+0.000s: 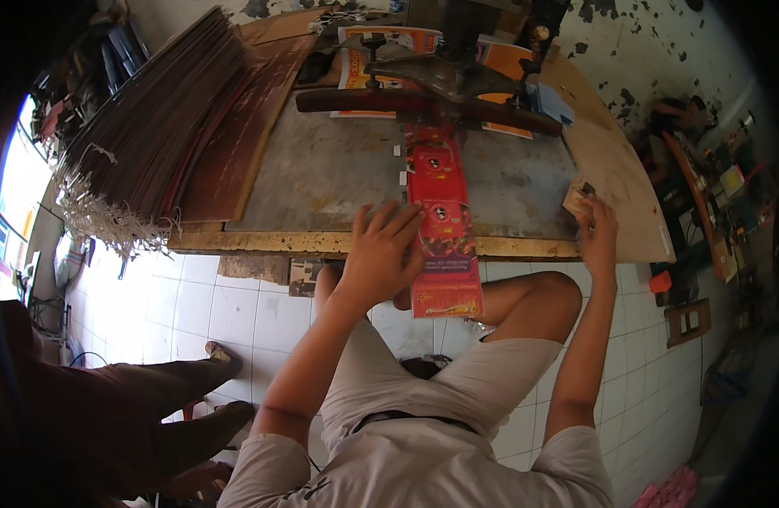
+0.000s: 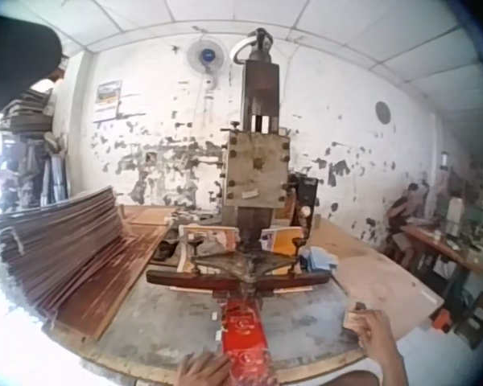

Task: The person places cardboard packaging sheets into a manual press machine, aligns them, and operates a wooden handle to apply pressure or complete a crease, repeating the process with individual sheets.

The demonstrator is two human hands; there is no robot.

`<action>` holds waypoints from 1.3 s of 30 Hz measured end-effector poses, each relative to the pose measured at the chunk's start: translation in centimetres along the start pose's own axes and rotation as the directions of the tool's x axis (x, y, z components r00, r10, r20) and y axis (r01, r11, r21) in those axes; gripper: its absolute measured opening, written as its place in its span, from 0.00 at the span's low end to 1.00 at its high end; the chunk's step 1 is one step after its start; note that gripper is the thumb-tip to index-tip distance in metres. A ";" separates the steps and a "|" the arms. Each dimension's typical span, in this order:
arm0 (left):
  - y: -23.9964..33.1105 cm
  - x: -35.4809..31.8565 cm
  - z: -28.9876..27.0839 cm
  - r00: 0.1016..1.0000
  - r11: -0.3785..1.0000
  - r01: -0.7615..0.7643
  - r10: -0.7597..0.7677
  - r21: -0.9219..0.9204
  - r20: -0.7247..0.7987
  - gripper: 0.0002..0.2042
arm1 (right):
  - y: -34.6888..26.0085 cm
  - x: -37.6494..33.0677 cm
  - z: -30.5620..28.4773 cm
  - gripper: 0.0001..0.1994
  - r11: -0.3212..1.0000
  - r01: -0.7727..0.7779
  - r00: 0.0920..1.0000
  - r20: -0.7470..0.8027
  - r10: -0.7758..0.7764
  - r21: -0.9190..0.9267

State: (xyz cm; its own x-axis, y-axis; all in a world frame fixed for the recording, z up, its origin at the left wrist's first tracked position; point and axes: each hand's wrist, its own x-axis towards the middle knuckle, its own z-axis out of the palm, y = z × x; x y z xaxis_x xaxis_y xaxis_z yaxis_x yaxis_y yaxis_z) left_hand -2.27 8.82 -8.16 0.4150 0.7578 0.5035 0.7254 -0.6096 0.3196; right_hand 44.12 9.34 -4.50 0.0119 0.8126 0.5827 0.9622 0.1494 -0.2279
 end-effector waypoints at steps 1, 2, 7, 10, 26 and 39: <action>-0.1 0.0 0.0 1.000 1.000 0.014 -0.014 0.003 -0.002 0.28 | -1.4 0.1 -0.1 0.17 1.000 0.024 0.998 -0.059 -0.025 -0.013; -0.1 0.0 -0.1 1.000 1.000 0.021 -0.021 0.004 0.000 0.28 | -3.1 -0.1 0.2 0.18 0.999 0.047 0.992 -0.118 -0.050 -0.027; 0.0 0.5 -0.5 0.999 0.998 0.025 -0.027 0.054 0.031 0.29 | -11.7 -1.9 3.5 0.25 0.960 0.212 0.961 0.140 -0.239 0.181; -0.1 1.0 -0.5 0.999 0.998 0.023 -0.025 0.057 0.037 0.29 | -15.3 -1.0 5.4 0.27 0.903 0.241 0.915 0.225 -0.333 0.357; -1.0 2.3 -0.4 0.998 0.998 0.048 -0.050 0.037 0.043 0.30 | -16.6 0.2 7.7 0.29 0.932 0.207 0.912 0.287 -0.294 0.297; -0.9 2.7 -0.3 0.998 0.998 0.054 -0.056 0.043 0.039 0.29 | -16.9 0.4 7.7 0.28 0.940 0.185 0.920 0.285 -0.269 0.288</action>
State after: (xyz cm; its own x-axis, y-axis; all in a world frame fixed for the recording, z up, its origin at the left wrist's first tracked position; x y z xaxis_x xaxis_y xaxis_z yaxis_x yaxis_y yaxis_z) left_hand -2.00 11.32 -6.82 0.3946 0.7992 0.4534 0.7697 -0.5570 0.3120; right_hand 25.81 11.46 -6.41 -0.3251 0.8681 0.3751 0.8278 0.4529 -0.3309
